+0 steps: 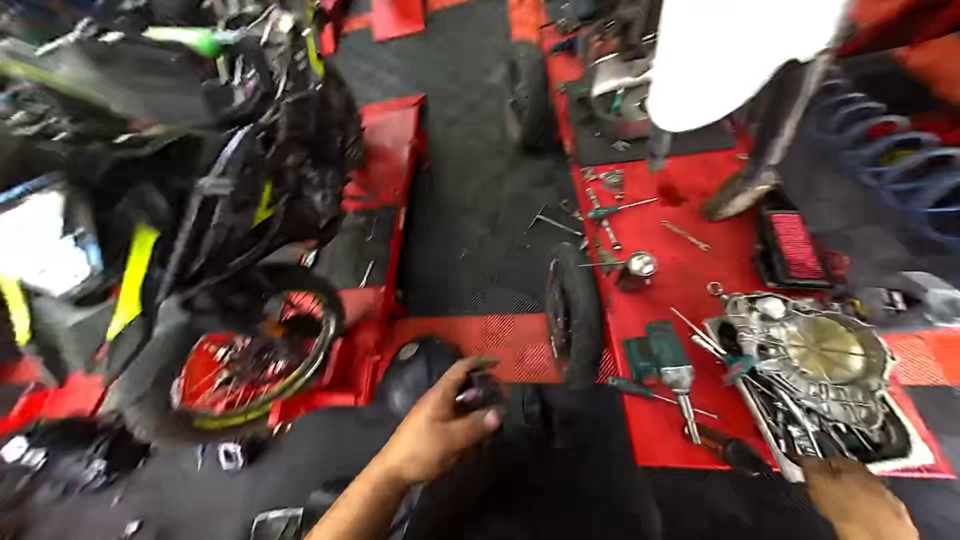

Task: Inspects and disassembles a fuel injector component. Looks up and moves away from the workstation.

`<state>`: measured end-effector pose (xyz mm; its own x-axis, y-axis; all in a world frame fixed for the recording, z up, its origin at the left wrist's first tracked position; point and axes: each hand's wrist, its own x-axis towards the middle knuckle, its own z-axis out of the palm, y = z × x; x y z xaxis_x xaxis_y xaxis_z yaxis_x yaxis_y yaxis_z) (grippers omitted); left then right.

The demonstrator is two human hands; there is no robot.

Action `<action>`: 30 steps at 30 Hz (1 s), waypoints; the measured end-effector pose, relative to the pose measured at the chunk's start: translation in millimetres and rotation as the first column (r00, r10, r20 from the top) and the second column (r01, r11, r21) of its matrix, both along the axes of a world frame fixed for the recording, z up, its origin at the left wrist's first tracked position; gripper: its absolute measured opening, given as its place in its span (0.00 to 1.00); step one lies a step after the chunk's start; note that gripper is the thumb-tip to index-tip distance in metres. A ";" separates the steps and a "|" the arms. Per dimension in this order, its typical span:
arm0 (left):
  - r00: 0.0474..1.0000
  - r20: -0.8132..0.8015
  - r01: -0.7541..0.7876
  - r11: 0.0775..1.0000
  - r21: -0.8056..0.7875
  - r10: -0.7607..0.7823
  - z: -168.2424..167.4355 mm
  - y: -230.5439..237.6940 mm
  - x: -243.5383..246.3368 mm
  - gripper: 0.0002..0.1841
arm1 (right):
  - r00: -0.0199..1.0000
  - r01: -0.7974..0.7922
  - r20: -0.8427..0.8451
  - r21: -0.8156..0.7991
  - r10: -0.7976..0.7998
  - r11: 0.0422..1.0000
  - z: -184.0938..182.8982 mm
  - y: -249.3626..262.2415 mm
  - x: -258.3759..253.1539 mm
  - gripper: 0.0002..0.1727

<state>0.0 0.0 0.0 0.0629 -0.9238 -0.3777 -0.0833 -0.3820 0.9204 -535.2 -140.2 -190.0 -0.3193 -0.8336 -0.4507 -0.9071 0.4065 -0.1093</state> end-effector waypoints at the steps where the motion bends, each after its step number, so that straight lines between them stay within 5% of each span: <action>1: 0.998 -0.055 -0.007 1.000 -0.030 0.006 5.0 1.2 -1.6 0.31 | 0.995 -0.027 0.097 -0.068 0.034 0.997 23.7 11.5 11.5 0.30; 4: 0.986 -0.169 -0.021 0.992 -0.126 -0.001 15.3 5.9 -5.6 0.22 | 0.856 -0.097 0.461 -0.296 0.232 0.950 93.8 46.6 73.5 0.21; 7: 0.975 -0.221 -0.039 0.981 -0.191 -0.004 24.1 15.4 -8.4 0.20 | 0.464 -0.152 0.779 -0.399 0.422 0.904 149.2 69.8 152.0 0.15; 10: 0.982 -0.190 -0.070 0.961 -0.266 0.019 33.1 25.6 -14.3 0.19 | 0.188 -0.339 0.794 -0.499 0.577 0.797 207.9 75.2 217.1 0.14; 14: 0.988 -0.127 -0.135 0.913 -0.385 0.093 49.5 42.4 -29.3 0.19 | 0.060 -0.544 0.574 -0.667 0.817 0.508 259.7 70.8 250.9 0.15; 19: 0.961 0.057 -0.216 0.860 -0.462 0.272 65.9 60.7 -63.8 0.17 | -0.092 -0.621 0.401 -0.738 0.911 0.262 281.1 64.9 249.4 0.15; 25: 0.829 0.112 -0.434 0.756 -0.490 0.548 63.1 82.5 -111.9 0.16 | -0.154 -0.613 0.286 -0.779 0.946 0.136 276.8 59.8 231.9 0.16; 30: 0.761 -0.140 -0.628 0.667 -0.400 0.633 67.2 95.6 -122.9 0.18 | -0.203 -0.620 0.256 -0.780 0.945 0.079 283.4 65.7 233.9 0.17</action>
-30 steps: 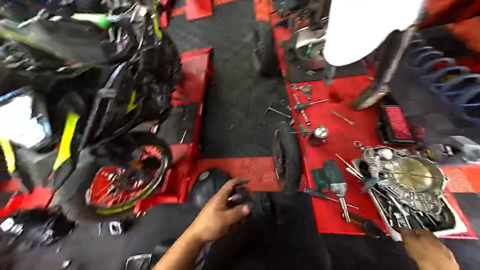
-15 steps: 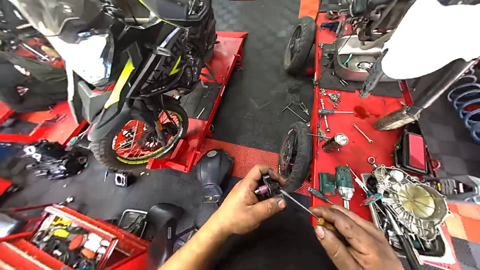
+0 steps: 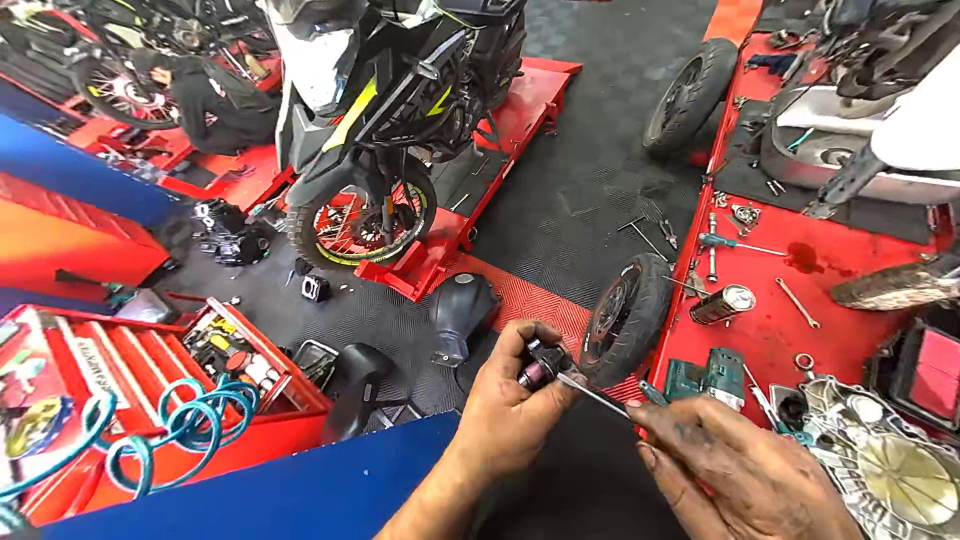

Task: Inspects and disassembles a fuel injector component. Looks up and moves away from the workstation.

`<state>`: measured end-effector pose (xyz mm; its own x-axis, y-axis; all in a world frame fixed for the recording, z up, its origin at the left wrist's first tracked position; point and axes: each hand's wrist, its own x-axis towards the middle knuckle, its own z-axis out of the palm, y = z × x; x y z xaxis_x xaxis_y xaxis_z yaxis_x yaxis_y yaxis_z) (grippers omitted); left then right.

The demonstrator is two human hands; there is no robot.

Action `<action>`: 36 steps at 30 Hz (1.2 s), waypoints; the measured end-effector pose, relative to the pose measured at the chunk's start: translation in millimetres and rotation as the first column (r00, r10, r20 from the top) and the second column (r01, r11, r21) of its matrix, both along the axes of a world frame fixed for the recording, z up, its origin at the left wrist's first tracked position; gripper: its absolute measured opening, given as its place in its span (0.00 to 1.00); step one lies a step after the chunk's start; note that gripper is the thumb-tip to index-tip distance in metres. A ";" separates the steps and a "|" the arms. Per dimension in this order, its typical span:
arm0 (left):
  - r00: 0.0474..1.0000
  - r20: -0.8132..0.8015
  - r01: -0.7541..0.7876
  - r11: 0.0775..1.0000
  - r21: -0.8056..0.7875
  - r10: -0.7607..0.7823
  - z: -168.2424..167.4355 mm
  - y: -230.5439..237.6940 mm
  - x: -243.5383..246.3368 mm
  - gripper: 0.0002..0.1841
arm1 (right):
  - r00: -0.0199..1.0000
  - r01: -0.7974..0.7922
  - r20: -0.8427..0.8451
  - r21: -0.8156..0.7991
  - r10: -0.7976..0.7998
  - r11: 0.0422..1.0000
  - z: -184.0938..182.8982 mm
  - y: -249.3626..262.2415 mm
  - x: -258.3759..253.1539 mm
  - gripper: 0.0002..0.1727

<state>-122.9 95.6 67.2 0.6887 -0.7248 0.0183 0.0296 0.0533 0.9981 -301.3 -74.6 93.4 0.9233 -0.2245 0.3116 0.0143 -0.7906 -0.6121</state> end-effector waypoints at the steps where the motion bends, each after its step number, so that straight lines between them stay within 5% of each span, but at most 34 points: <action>1: 0.995 -0.097 -0.007 0.999 -0.037 0.004 0.2 1.7 0.5 0.20 | 1.000 -0.001 -0.002 0.006 0.001 1.000 2.2 1.2 1.7 0.17; 4: 0.923 -0.375 0.005 0.978 -0.209 -0.085 -1.6 7.6 6.9 0.24 | 1.000 0.021 0.016 0.064 -0.022 0.998 4.3 1.1 10.1 0.18; 8: 0.827 -0.503 0.033 0.915 -0.402 -0.251 -3.7 19.1 22.7 0.31 | 1.000 0.025 0.007 0.098 -0.026 0.995 6.6 1.9 28.3 0.18; 20: 0.979 -0.147 0.038 0.839 -0.543 -0.139 4.2 46.6 70.2 0.23 | 0.991 -0.074 0.115 0.022 0.071 0.997 30.2 40.4 79.5 0.16; 36: 0.980 -0.057 0.110 0.759 -0.642 -0.190 -15.4 54.3 77.7 0.23 | 0.989 -0.059 0.135 -0.045 0.065 0.997 25.3 67.0 67.5 0.16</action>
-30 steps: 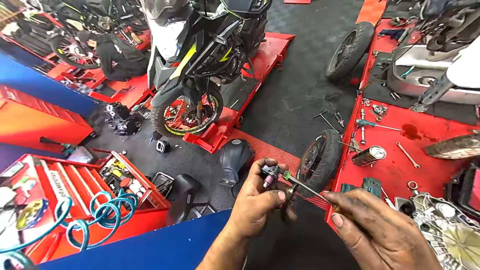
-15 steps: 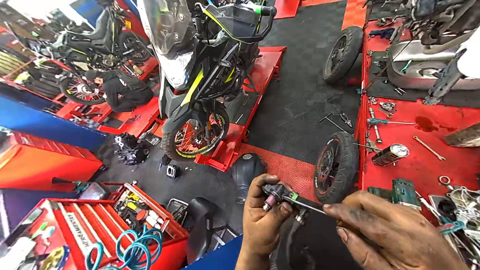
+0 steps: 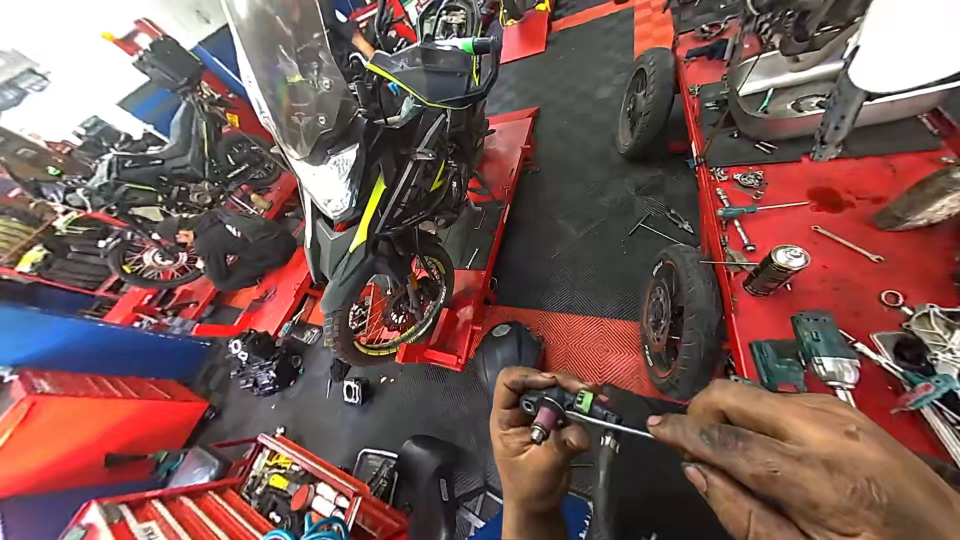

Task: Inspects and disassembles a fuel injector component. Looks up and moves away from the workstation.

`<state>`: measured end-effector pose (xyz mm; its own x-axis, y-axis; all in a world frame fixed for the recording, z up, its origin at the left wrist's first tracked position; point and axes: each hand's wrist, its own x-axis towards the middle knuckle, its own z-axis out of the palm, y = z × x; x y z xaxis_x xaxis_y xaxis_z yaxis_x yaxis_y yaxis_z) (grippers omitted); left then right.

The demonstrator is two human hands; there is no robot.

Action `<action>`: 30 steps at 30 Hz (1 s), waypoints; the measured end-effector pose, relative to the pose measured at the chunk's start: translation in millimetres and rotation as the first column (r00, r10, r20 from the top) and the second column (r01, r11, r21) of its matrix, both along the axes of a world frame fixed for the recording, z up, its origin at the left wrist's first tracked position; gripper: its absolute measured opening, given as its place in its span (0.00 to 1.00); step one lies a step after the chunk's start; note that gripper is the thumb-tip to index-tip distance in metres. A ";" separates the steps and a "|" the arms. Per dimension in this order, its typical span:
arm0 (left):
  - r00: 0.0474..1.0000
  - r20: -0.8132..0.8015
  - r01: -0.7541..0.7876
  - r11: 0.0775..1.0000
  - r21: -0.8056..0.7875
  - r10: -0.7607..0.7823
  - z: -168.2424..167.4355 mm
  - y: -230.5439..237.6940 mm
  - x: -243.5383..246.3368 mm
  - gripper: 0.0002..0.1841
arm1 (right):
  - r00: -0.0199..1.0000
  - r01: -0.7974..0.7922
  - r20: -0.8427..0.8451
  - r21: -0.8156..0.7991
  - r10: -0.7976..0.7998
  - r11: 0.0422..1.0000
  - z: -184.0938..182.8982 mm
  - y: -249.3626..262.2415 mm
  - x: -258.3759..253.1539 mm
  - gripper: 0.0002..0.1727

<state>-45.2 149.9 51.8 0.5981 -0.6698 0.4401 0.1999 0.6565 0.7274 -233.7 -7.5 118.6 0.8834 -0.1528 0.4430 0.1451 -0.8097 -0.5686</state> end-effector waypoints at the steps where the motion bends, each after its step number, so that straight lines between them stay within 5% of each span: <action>1: 1.000 0.013 -0.002 1.000 0.002 0.002 0.9 -1.1 -0.4 0.25 | 1.000 -0.004 0.001 0.002 0.004 1.000 0.5 -0.9 -0.2 0.16; 9: 0.991 0.046 -0.132 0.989 0.067 0.129 -6.8 1.1 16.7 0.17 | 0.997 0.078 -0.006 0.074 -0.078 0.994 -16.5 -12.5 9.6 0.17; 14: 0.972 -0.075 -0.196 0.949 0.248 0.221 -0.9 1.5 18.2 0.19 | 0.968 0.207 0.099 0.190 -0.229 0.960 2.8 -25.0 -1.3 0.16; 18: 0.908 -0.367 -0.080 0.942 0.327 0.204 -3.1 -2.6 16.0 0.18 | 0.999 0.045 0.008 0.209 -0.047 0.977 22.5 -7.0 -4.7 0.16; 22: 0.823 -0.566 0.019 0.995 0.101 0.042 -4.8 -2.8 12.3 0.18 | 0.981 0.020 -0.193 0.072 -0.006 0.997 -4.0 11.2 12.2 0.16; 25: 0.833 -0.541 0.093 0.993 -0.070 -0.116 -6.6 -1.8 12.6 0.20 | 0.983 0.090 -0.152 -0.077 -0.101 0.993 -23.4 13.3 19.3 0.17; 27: 0.837 -0.530 0.128 0.990 -0.058 -0.139 -6.5 -1.1 11.2 0.21 | 0.980 0.170 -0.073 -0.156 -0.183 0.973 -30.5 12.9 23.1 0.17; 30: 0.841 -0.539 0.036 0.988 0.147 0.050 1.0 -9.5 0.0 0.15 | 0.966 0.249 -0.011 -0.216 -0.258 0.944 -39.2 11.0 28.5 0.19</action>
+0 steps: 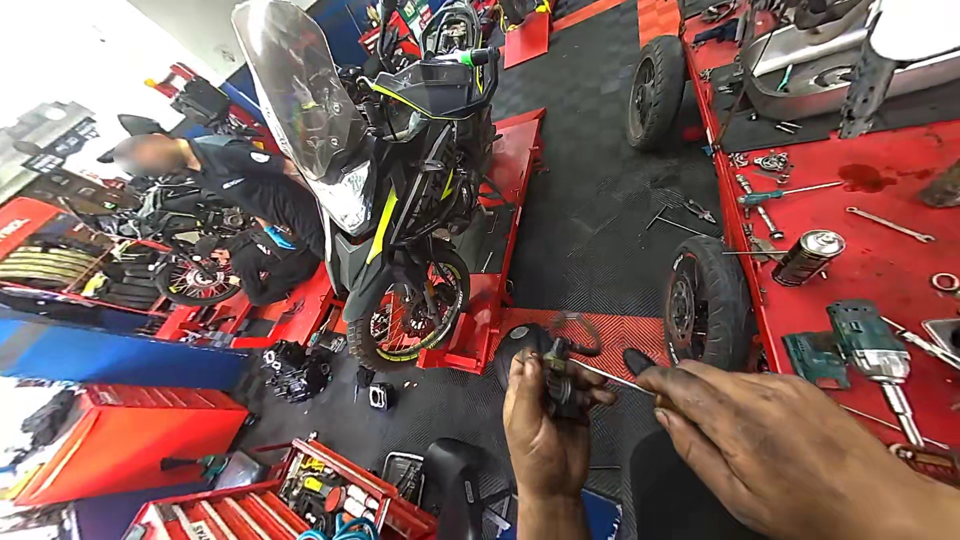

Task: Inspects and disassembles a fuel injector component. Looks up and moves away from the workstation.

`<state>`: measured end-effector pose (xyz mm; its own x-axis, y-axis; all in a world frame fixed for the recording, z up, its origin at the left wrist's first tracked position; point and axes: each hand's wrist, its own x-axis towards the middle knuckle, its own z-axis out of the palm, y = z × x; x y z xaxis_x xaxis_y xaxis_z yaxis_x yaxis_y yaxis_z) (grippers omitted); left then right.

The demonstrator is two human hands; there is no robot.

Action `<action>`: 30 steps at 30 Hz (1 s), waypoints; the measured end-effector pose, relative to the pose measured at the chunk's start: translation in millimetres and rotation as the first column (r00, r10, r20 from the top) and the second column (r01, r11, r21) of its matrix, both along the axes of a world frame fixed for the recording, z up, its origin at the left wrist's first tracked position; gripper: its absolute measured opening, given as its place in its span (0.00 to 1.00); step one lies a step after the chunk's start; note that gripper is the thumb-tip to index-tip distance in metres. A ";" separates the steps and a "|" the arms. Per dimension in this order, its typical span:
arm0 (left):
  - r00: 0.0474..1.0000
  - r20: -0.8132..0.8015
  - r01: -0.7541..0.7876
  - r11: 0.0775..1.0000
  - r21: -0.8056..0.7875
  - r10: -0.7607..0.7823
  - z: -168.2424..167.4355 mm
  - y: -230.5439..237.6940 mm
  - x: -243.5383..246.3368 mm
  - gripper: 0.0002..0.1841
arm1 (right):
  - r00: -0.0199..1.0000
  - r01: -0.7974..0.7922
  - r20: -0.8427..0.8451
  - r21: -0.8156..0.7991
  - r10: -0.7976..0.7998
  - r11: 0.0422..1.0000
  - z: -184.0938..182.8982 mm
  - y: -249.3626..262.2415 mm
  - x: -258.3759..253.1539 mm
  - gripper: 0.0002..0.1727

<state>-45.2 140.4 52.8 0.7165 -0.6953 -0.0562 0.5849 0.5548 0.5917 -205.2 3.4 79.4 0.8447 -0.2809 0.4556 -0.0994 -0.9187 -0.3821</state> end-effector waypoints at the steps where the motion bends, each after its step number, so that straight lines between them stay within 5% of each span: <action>1: 1.000 0.013 -0.029 0.999 0.046 0.028 1.0 -3.5 -4.0 0.13 | 1.000 0.007 -0.003 0.001 -0.007 1.000 -2.4 -0.3 1.2 0.19; 5: 0.994 0.097 -0.049 0.995 0.088 0.041 -0.6 -8.8 -14.2 0.15 | 0.998 -0.015 0.057 0.083 0.011 0.996 -12.2 -4.7 5.0 0.17; 9: 0.993 0.121 0.003 0.995 0.098 -0.015 -5.5 -6.9 -11.6 0.17 | 0.987 0.012 0.143 0.351 -0.066 0.936 -24.0 -19.2 9.6 0.12; 13: 0.983 0.011 0.183 0.981 -0.061 -0.183 -10.9 -4.3 -9.0 0.17 | 0.992 -0.054 -0.042 0.697 0.115 0.715 -35.7 -42.8 14.2 0.14; 17: 0.977 -0.057 0.198 0.971 -0.136 -0.207 -15.7 -7.0 -11.8 0.16 | 0.971 -0.204 0.100 0.825 0.219 0.527 -36.6 -48.1 17.1 0.07; 20: 0.990 0.033 0.138 0.990 -0.009 -0.138 -16.5 -8.6 -9.2 0.19 | 0.981 -0.189 0.154 0.651 0.115 0.735 -21.7 -49.6 16.3 0.06; 23: 0.933 0.305 0.133 0.970 0.202 -0.191 -15.7 -7.3 -5.8 0.36 | 0.987 -0.063 0.154 0.160 0.039 0.985 9.4 -50.0 17.6 0.08; 26: 0.869 0.374 0.208 0.926 0.316 -0.323 -9.7 -5.3 -7.5 0.38 | 0.985 -0.103 0.130 -0.102 0.116 0.989 39.3 -35.5 23.2 0.09; 30: 0.959 0.109 0.245 0.957 0.157 -0.263 -6.9 -13.2 -23.5 0.25 | 0.946 -0.191 0.263 -0.018 0.189 0.981 49.8 -23.3 29.3 0.11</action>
